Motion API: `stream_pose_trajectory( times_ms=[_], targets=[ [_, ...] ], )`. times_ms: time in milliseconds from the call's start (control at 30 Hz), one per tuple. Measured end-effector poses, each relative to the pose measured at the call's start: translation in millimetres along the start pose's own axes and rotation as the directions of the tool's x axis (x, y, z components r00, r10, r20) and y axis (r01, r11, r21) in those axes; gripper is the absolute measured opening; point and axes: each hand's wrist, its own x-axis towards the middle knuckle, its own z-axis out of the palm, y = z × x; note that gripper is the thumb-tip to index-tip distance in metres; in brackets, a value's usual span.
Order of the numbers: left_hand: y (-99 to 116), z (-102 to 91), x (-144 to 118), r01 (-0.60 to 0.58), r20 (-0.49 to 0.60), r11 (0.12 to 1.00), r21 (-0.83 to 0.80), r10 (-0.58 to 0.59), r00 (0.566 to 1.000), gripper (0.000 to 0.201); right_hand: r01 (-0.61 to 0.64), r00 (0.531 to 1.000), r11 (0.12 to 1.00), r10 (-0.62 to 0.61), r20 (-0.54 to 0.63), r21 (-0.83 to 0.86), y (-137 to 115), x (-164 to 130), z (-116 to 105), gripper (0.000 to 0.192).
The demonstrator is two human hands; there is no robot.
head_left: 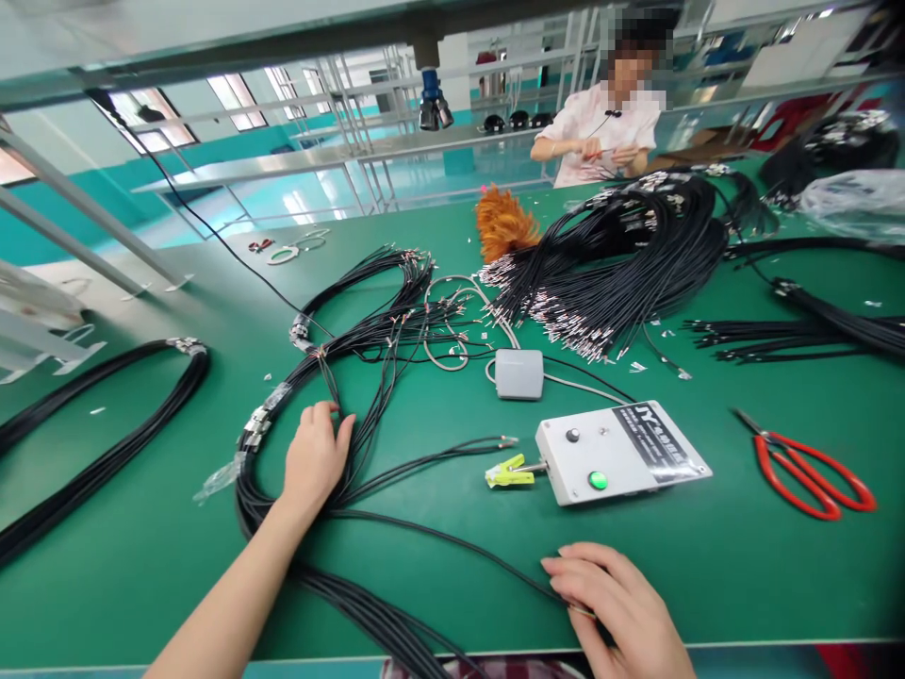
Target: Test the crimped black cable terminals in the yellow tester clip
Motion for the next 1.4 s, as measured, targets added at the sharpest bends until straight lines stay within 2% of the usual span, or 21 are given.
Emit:
stream_pose_trajectory(
  times_ms=[67, 133, 200, 267, 333, 400, 467, 500, 533, 600, 667, 700, 767, 833, 933, 1033, 1100, 1167, 1267, 1333, 1400],
  targets=[
    [15.5, -3.0, -9.8, -0.124, 0.023, 0.992, -0.037, 0.125, 0.992, 0.026, -0.006, 1.0, 1.0, 0.006, 0.024, -0.008, -1.8, 2.7, -1.6, 0.03],
    [35.9, -4.6, -23.6, -0.267, 0.09, 0.958, -0.105, 0.277, 0.957, 0.025, -0.003, 0.999, 1.0, 0.003, 0.054, -0.009, -4.0, 5.1, -3.0, 0.032],
    [56.2, -3.6, -39.1, -0.385, 0.2, 0.902, -0.195, 0.421, 0.885, 0.021, 0.013, 0.996, 1.0, -0.013, 0.089, 0.002, -5.7, 4.8, -1.8, 0.033],
    [70.6, -3.0, -53.1, -0.435, 0.292, 0.862, -0.26, 0.499, 0.816, 0.018, 0.043, 0.992, 0.998, -0.047, 0.119, 0.035, -6.4, 1.1, 2.4, 0.031],
    [76.0, -6.6, -64.5, -0.418, 0.338, 0.855, -0.307, 0.509, 0.792, 0.02, 0.08, 0.989, 0.993, -0.091, 0.12, 0.087, -5.7, -3.9, 6.5, 0.019],
    [73.1, -15.0, -74.5, -0.353, 0.348, 0.847, -0.397, 0.495, 0.796, 0.022, 0.109, 0.976, 0.981, -0.136, 0.171, 0.16, -4.4, -5.7, 4.9, 0.011],
    [65.6, -25.0, -84.6, -0.281, 0.347, 0.814, -0.508, 0.493, 0.798, 0.019, 0.077, 0.929, 0.96, -0.168, 0.33, 0.271, -4.1, -1.3, -5.1, 0.013],
    [61.5, -29.1, -89.8, -0.262, 0.344, 0.795, -0.547, 0.498, 0.796, 0.017, 0.018, 0.901, 0.945, -0.158, 0.405, 0.328, -4.7, 3.0, -12.3, 0.019],
    [57.8, -32.1, -94.8, -0.263, 0.34, 0.781, -0.567, 0.512, 0.789, 0.015, -0.068, 0.893, 0.931, -0.103, 0.438, 0.359, -6.0, 8.1, -19.5, 0.024],
    [52.6, -34.0, -103.2, -0.287, 0.333, 0.766, -0.575, 0.539, 0.773, 0.013, -0.247, 0.907, 0.917, 0.106, 0.407, 0.313, -10.6, 18.2, -29.6, 0.031],
    [51.7, -32.2, -108.3, -0.302, 0.334, 0.773, -0.558, 0.543, 0.771, 0.014, -0.357, 0.902, 0.896, 0.257, 0.346, 0.265, -17.1, 24.7, -29.7, 0.042],
    [52.9, -30.8, -109.5, -0.304, 0.337, 0.782, -0.544, 0.535, 0.775, 0.015, -0.386, 0.897, 0.886, 0.295, 0.33, 0.258, -20.7, 26.1, -26.0, 0.045],
    [59.2, -28.8, -110.3, -0.306, 0.349, 0.809, -0.502, 0.513, 0.784, 0.015, -0.436, 0.882, 0.857, 0.347, 0.317, 0.275, -27.3, 25.6, -13.7, 0.041],
    [70.6, -28.6, -111.3, -0.334, 0.361, 0.819, -0.467, 0.522, 0.773, 0.013, -0.476, 0.87, 0.824, 0.39, 0.302, 0.307, -32.0, 23.2, -0.7, 0.026],
    [94.5, -30.2, -116.4, -0.399, 0.371, 0.774, -0.491, 0.601, 0.708, 0.009, -0.504, 0.861, 0.79, 0.428, 0.274, 0.35, -34.9, 20.4, 9.7, 0.014],
    [116.8, -30.7, -122.1, -0.423, 0.363, 0.705, -0.568, 0.677, 0.64, 0.018, -0.519, 0.854, 0.769, 0.447, 0.266, 0.375, -34.3, 19.8, 7.0, 0.009],
    [125.6, -29.8, -123.5, -0.391, 0.352, 0.675, -0.626, 0.692, 0.631, 0.02, -0.556, 0.831, 0.726, 0.477, 0.286, 0.404, -33.2, 20.1, 2.0, 0.009],
    [129.1, -28.5, -123.2, -0.296, 0.354, 0.664, -0.687, 0.661, 0.661, 0.02, -0.646, 0.761, 0.605, 0.556, 0.335, 0.465, -31.9, 21.4, -2.2, 0.011],
    [128.8, -27.2, -123.0, -0.134, 0.386, 0.664, -0.735, 0.573, 0.723, 0.017, -0.765, 0.582, 0.24, 0.654, 0.483, 0.597, -30.4, 27.4, -3.0, 0.022],
    [127.8, -26.7, -124.4, -0.082, 0.404, 0.673, -0.735, 0.532, 0.744, 0.017, -0.742, 0.506, -0.004, 0.653, 0.564, 0.67, -30.6, 33.7, 0.5, 0.03],
    [127.3, -26.0, -126.5, -0.052, 0.415, 0.683, -0.729, 0.501, 0.76, 0.018, -0.67, 0.469, -0.189, 0.642, 0.607, 0.718, -32.6, 39.7, 6.3, 0.034]
  ],
)
